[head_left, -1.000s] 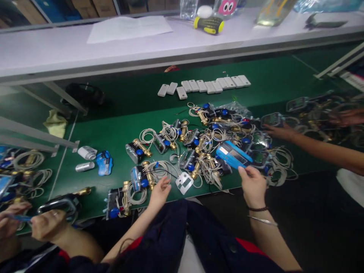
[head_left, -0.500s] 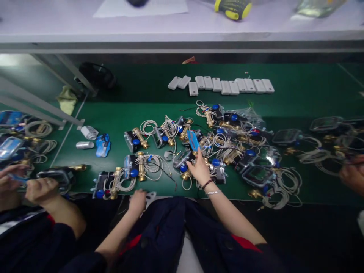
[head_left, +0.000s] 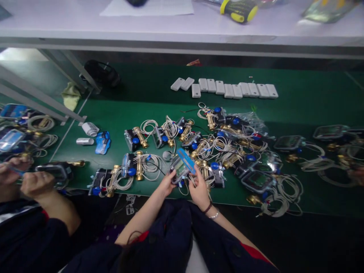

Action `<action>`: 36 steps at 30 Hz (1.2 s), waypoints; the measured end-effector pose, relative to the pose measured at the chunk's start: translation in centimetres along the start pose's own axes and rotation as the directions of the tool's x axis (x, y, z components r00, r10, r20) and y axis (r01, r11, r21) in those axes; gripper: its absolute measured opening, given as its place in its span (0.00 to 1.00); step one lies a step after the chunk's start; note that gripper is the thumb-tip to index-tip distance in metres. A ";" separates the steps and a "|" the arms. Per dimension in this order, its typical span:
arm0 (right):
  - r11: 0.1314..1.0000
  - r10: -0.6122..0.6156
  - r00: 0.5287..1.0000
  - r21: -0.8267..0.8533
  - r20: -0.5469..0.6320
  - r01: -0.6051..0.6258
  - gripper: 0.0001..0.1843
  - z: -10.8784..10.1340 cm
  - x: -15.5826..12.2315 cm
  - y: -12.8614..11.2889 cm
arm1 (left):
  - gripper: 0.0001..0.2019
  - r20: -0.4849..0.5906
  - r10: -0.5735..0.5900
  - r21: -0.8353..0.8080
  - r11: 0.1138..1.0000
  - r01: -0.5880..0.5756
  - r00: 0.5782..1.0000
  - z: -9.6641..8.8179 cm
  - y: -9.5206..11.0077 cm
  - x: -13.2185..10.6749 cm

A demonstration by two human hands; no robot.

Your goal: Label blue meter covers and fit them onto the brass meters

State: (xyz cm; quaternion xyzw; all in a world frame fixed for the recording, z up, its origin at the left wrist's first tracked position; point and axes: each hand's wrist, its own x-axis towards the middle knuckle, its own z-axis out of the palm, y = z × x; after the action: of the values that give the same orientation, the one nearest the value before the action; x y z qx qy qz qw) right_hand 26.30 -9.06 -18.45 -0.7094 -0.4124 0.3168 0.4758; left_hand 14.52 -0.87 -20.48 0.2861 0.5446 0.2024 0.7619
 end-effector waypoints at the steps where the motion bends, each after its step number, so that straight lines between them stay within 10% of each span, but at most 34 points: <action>1: 0.999 0.034 0.999 0.039 0.010 -0.035 0.35 -0.4 -0.9 0.2 | 0.32 -0.012 0.056 -0.006 0.998 -0.056 0.998 -0.5 0.0 -0.3; 5: 0.975 0.155 0.984 0.148 0.083 -0.166 0.33 -2.9 -2.9 1.1 | 0.36 -0.007 0.350 0.218 0.915 -0.340 0.937 -3.0 0.7 -1.7; 9: 0.990 0.134 0.975 0.056 -0.179 -0.126 0.17 -5.6 -2.5 1.3 | 0.30 0.082 0.370 0.449 0.815 -0.366 0.925 -3.6 0.9 -1.7; 15: 0.983 0.185 0.885 0.090 -0.427 -0.162 0.22 -6.9 0.9 1.2 | 0.27 0.007 0.412 0.432 0.821 -0.374 0.911 -2.4 -0.2 -0.6; 26: 0.954 0.207 0.978 0.215 0.033 -0.209 0.28 -4.1 2.8 1.9 | 0.22 -0.181 0.373 0.087 0.928 -0.363 0.910 -1.8 -1.8 -0.8; 36: 0.920 0.282 0.956 0.259 0.080 -0.294 0.15 -3.5 3.6 2.1 | 0.22 -0.209 0.320 -0.031 0.942 -0.333 0.924 -1.7 -2.4 -1.2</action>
State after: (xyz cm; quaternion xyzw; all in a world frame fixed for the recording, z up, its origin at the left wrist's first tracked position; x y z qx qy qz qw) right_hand 31.48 -7.72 -19.40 -0.6848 -0.2667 0.4504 0.5069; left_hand 12.50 -3.03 -21.62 0.3257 0.5566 0.3723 0.6675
